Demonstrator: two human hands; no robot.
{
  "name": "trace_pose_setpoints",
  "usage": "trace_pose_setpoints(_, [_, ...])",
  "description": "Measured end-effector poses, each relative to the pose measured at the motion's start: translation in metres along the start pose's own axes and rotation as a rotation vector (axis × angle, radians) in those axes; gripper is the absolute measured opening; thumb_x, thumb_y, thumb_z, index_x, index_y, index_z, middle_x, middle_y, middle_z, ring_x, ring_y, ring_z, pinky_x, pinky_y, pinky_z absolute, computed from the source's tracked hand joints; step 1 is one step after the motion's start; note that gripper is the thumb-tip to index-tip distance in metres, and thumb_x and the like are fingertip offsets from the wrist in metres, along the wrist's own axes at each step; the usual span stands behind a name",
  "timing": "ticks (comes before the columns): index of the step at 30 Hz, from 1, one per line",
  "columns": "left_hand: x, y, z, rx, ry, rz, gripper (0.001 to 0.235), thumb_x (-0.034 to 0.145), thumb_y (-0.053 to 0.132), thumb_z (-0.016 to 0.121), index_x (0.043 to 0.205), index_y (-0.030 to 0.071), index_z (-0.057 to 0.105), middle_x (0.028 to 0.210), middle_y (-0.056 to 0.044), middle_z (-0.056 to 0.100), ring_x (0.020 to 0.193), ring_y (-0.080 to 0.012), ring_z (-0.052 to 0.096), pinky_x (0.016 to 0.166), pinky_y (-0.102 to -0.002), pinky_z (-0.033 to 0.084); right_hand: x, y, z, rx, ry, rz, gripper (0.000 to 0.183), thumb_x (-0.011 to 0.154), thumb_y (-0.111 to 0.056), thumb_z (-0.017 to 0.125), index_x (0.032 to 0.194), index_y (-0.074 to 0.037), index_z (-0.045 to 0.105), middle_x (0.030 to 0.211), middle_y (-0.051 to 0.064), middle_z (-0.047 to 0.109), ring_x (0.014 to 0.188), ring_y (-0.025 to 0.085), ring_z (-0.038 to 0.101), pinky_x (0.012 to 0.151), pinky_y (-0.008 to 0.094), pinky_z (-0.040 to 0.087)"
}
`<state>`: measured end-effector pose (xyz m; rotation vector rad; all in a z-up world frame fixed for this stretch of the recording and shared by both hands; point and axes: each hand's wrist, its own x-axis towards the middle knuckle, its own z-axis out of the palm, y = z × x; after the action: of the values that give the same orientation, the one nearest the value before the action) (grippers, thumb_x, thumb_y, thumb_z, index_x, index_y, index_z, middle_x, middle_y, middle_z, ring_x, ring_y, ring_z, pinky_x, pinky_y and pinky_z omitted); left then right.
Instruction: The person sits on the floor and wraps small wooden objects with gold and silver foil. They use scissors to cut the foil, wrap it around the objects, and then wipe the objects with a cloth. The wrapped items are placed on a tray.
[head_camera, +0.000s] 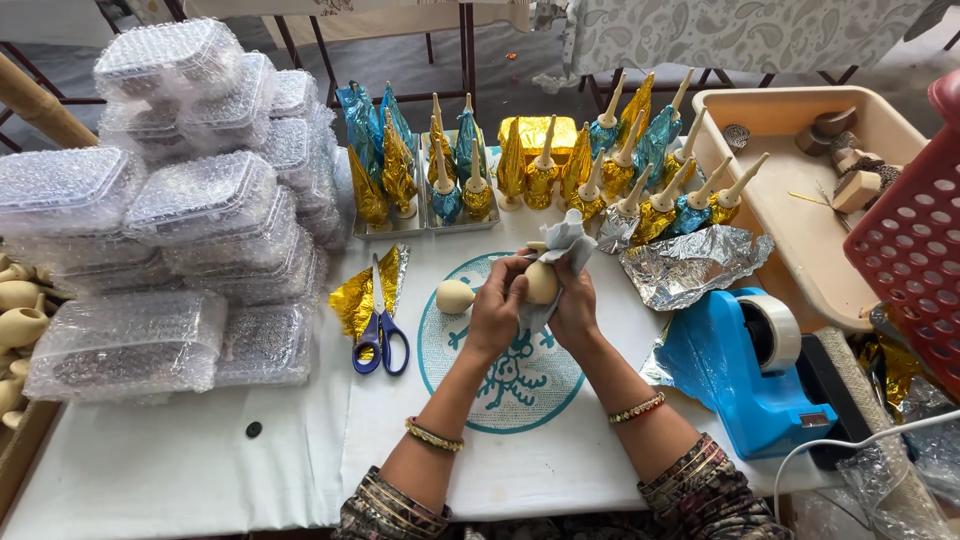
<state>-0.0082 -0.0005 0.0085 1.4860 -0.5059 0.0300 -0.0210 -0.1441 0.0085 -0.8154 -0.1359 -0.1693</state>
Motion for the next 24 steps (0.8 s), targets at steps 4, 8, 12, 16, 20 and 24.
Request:
trace_pose_setpoints(4, [-0.005,0.058,0.003,0.397,0.012,0.096,0.055,0.084,0.022,0.086,0.125,0.0,0.057,0.125,-0.014,0.059,0.114,-0.0251,0.065,0.096,-0.037,0.057,-0.004,-0.003,0.01,-0.049,-0.028,0.008,0.047,0.112,-0.033,0.044,0.137,0.006,0.052,0.131,0.02,0.063,0.115,0.029,0.067,0.1,0.041,0.057])
trace_pose_setpoints(8, [0.0,0.03,-0.004,-0.044,-0.115,0.038,0.049,0.089,0.012,0.074,0.134,0.006,0.055,0.13,-0.01,0.063,0.117,-0.0209,0.066,0.102,-0.035,0.056,-0.004,-0.01,0.016,-0.046,-0.034,-0.025,0.048,0.108,-0.022,0.046,0.152,-0.004,0.041,0.135,0.02,0.06,0.122,0.028,0.063,0.104,0.041,0.055])
trace_pose_setpoints(12, [0.0,0.021,-0.01,0.178,-0.076,0.189,0.051,0.091,-0.001,0.074,0.14,0.008,0.062,0.136,-0.01,0.06,0.114,-0.0223,0.056,0.101,-0.036,0.053,-0.006,-0.021,0.031,0.06,-0.127,-0.014,0.052,0.104,-0.028,0.048,0.15,-0.007,0.035,0.138,0.021,0.059,0.124,0.03,0.064,0.104,0.043,0.056])
trace_pose_setpoints(16, [0.004,0.035,-0.016,0.008,-0.009,0.188,0.047,0.091,0.004,0.069,0.137,0.012,0.06,0.135,-0.004,0.055,0.113,-0.0176,0.062,0.102,-0.03,0.056,0.004,0.0,-0.003,0.109,-0.086,0.104,0.057,0.103,-0.037,0.05,0.151,-0.006,0.041,0.141,0.013,0.057,0.127,0.027,0.061,0.107,0.042,0.054])
trace_pose_setpoints(20, [0.009,0.021,-0.03,0.213,0.012,0.243,0.065,0.076,0.003,0.079,0.138,0.005,0.057,0.129,-0.009,0.048,0.11,-0.0228,0.053,0.103,-0.033,0.044,0.006,0.013,-0.017,-0.219,-0.212,0.19,0.052,0.107,-0.04,0.055,0.14,-0.001,0.047,0.126,0.013,0.061,0.114,0.023,0.061,0.098,0.039,0.053])
trace_pose_setpoints(24, [0.013,-0.015,-0.035,0.133,-0.056,0.045,0.041,0.093,0.002,0.073,0.133,0.007,0.064,0.121,-0.01,0.05,0.105,-0.0194,0.059,0.097,-0.03,0.054,-0.002,0.003,0.012,-0.58,-0.107,0.051,0.05,0.104,-0.043,0.055,0.135,-0.004,0.051,0.115,0.007,0.063,0.101,0.011,0.062,0.088,0.026,0.054])
